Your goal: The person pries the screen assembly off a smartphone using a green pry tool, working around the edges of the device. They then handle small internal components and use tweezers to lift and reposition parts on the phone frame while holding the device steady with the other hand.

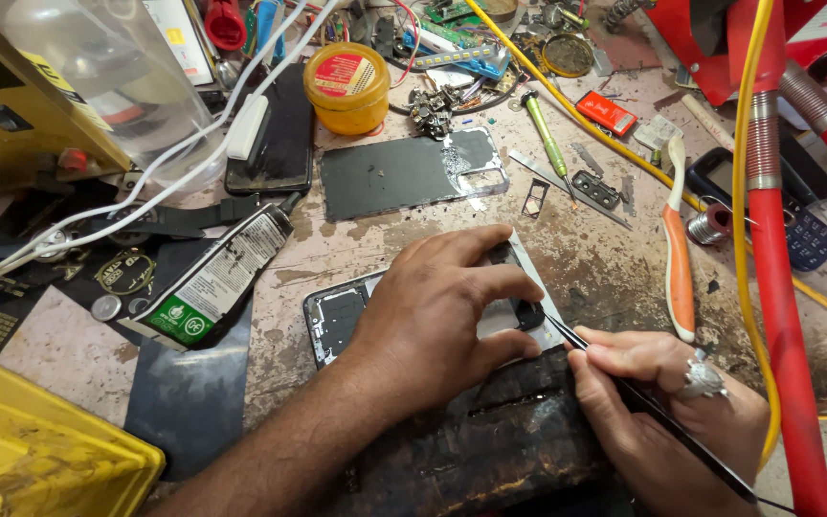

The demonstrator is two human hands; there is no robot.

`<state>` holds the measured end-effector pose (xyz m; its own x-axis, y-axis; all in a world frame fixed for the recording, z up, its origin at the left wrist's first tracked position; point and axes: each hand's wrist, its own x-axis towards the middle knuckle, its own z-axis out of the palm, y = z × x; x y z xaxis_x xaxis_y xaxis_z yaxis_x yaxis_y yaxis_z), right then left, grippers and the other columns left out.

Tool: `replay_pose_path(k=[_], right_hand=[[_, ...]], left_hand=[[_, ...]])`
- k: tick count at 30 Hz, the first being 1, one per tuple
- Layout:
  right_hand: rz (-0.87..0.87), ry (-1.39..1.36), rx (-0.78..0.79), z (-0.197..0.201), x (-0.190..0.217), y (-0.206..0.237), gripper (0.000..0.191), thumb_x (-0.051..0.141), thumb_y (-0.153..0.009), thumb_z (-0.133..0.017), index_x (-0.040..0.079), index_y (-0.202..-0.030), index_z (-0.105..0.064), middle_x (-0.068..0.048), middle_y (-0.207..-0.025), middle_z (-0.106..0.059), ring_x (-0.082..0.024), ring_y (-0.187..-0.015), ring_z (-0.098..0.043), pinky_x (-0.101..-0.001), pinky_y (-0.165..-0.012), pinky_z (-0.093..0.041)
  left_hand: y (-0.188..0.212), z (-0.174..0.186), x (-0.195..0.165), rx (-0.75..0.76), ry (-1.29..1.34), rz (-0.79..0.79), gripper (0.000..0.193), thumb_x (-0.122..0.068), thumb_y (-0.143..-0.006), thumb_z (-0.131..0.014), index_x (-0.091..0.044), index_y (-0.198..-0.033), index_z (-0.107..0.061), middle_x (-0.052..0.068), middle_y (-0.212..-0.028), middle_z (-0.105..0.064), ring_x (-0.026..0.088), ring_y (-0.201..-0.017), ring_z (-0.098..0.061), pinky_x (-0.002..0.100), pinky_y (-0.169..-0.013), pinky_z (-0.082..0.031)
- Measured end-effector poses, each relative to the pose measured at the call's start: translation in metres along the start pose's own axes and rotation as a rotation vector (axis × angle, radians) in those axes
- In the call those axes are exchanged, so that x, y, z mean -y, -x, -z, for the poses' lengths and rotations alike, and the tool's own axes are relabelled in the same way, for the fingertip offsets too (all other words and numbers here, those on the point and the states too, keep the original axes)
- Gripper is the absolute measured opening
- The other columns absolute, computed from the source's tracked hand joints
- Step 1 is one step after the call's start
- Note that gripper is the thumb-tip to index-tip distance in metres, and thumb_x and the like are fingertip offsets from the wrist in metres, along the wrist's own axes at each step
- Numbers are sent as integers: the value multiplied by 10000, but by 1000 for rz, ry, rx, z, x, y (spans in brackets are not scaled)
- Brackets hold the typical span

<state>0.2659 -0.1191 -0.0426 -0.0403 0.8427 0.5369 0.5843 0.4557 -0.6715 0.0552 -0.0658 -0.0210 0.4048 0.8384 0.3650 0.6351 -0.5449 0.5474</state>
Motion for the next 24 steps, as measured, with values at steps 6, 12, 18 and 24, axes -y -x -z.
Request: replay_pose_path(k=[6,12,18,24], right_hand=[[24,48,22,1,7,-6,135,13,-836,-807,21,-934,-714,-114,-966,-785,-116,-871,-760,-250,-772,-603],[-15,36,82,3,8,-13,155,10,-819,-810,15,-946,-722,-104,-964,-800,-112,-843,-761,-246,-738,-605],[59,4,46,1,3,-7,157,16,-851,-798,17,-983,-713,-114,-1009,-786,-111,-877,-755,-242,-756,-600],[17,68,-6,4,-7,-2,168,30,-854,-816,29,-965,-690,-126,-1015,-785,-121,-872,-755,-252,-759,-602]], left_hand=[[0,0,0,-1,-13,-17,381,-390,-703,-866,-238,-1044,-787,162,-1430,-575,364,-1335,-511,485,-1094,-375],[0,0,-1,31,-19,9,383,-391,-714,-861,-244,-1058,-780,151,-1444,-560,366,-1342,-498,484,-1092,-373],[-3,2,-2,50,8,55,416,-391,-679,-879,-264,-1062,-776,107,-1447,-556,347,-1342,-493,474,-1089,-377],[-2,2,-1,31,40,36,679,-395,-642,-906,-238,-1260,-669,110,-1418,-570,344,-1316,-509,488,-1073,-379]])
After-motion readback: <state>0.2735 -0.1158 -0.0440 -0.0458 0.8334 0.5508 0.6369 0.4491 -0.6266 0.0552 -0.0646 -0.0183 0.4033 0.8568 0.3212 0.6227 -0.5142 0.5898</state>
